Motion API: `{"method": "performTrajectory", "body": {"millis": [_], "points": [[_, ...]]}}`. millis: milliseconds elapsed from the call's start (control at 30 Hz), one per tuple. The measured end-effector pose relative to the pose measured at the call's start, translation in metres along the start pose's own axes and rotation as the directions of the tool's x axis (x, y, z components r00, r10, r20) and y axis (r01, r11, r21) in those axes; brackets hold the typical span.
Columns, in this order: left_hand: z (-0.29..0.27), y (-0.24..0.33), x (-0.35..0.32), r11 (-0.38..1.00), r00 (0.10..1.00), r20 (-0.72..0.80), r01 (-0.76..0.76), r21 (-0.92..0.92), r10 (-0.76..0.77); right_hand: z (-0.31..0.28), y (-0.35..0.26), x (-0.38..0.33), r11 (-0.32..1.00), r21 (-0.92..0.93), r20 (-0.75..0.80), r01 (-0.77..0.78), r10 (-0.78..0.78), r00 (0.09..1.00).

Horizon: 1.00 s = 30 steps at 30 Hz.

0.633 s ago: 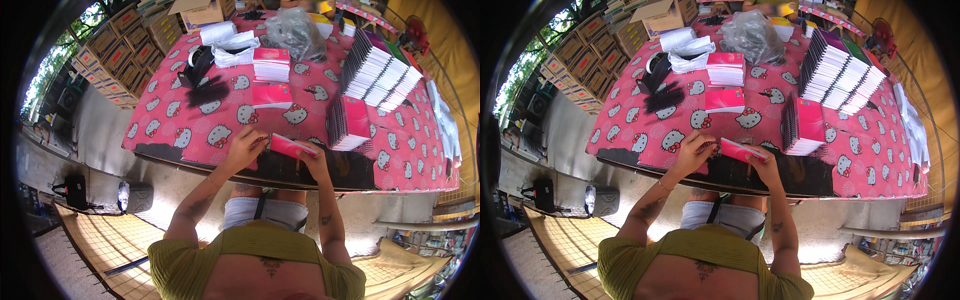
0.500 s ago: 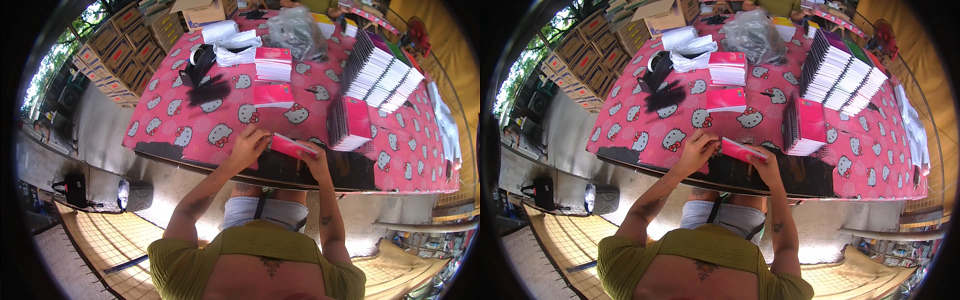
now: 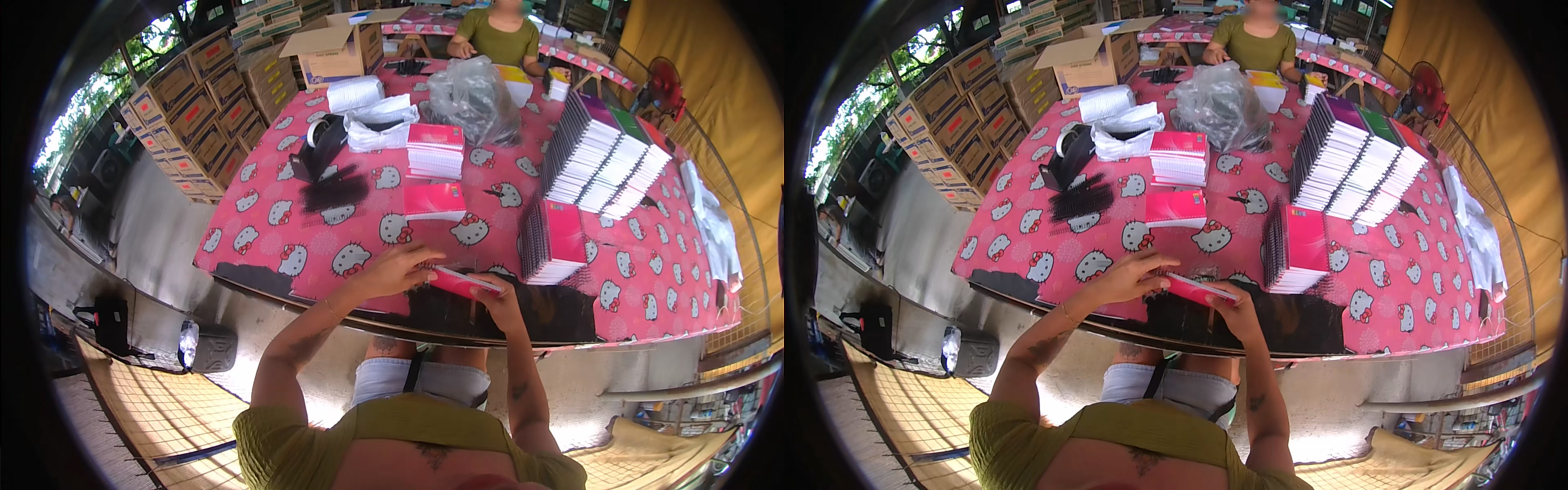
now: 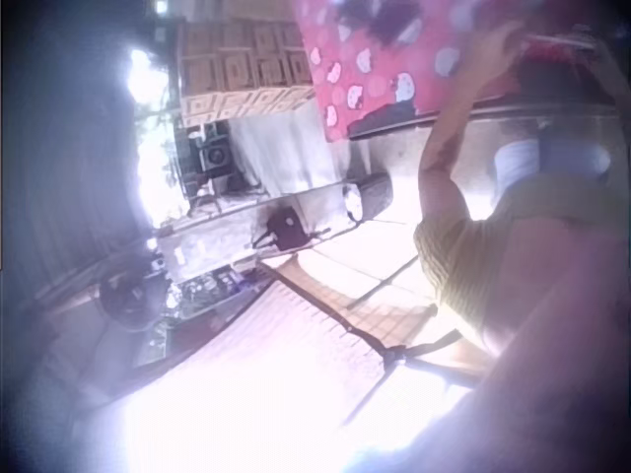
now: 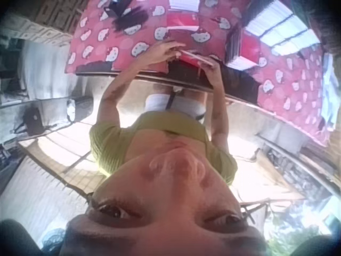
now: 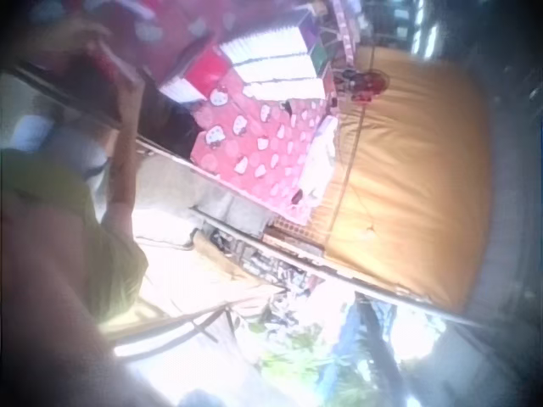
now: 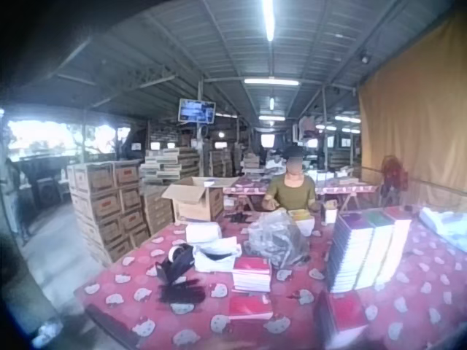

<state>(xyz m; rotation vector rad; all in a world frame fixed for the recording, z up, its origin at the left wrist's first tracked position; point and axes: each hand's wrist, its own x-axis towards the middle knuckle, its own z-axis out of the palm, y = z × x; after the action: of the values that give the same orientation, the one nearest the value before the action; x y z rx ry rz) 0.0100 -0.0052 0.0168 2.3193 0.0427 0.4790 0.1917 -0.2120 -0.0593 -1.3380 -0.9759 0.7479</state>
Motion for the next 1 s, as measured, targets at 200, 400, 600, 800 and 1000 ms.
{"method": "performTrajectory", "body": {"millis": [200, 400, 600, 800, 1000], "points": [[0.012, -0.005, 0.001, 0.991, 0.994, -0.068, -0.075, 0.111, 0.083, 0.003, -0.004, -0.003, 0.996, -0.055, 0.000, 0.065, -0.065, 0.998], [0.009, -0.019, 0.000, 0.977, 0.993, 0.119, -0.007, 0.215, -0.020, 0.011, -0.001, -0.008, 1.000, 0.017, -0.033, -0.019, 0.019, 0.999], [0.042, 0.009, -0.003, 0.698, 0.980, -0.169, 0.047, 0.715, 0.108, 0.041, -0.010, -0.009, 0.995, 0.063, -0.236, 0.079, -0.062, 0.970], [0.076, 0.006, -0.027, 0.686, 0.963, -0.256, 0.127, 0.717, 0.089, 0.045, -0.005, -0.008, 0.988, 0.129, -0.222, 0.080, -0.050, 0.974], [0.091, 0.007, -0.057, 0.665, 0.969, -0.132, -0.041, 0.745, 0.208, 0.033, -0.027, -0.011, 0.983, 0.184, -0.198, 0.001, 0.036, 0.980]]}}
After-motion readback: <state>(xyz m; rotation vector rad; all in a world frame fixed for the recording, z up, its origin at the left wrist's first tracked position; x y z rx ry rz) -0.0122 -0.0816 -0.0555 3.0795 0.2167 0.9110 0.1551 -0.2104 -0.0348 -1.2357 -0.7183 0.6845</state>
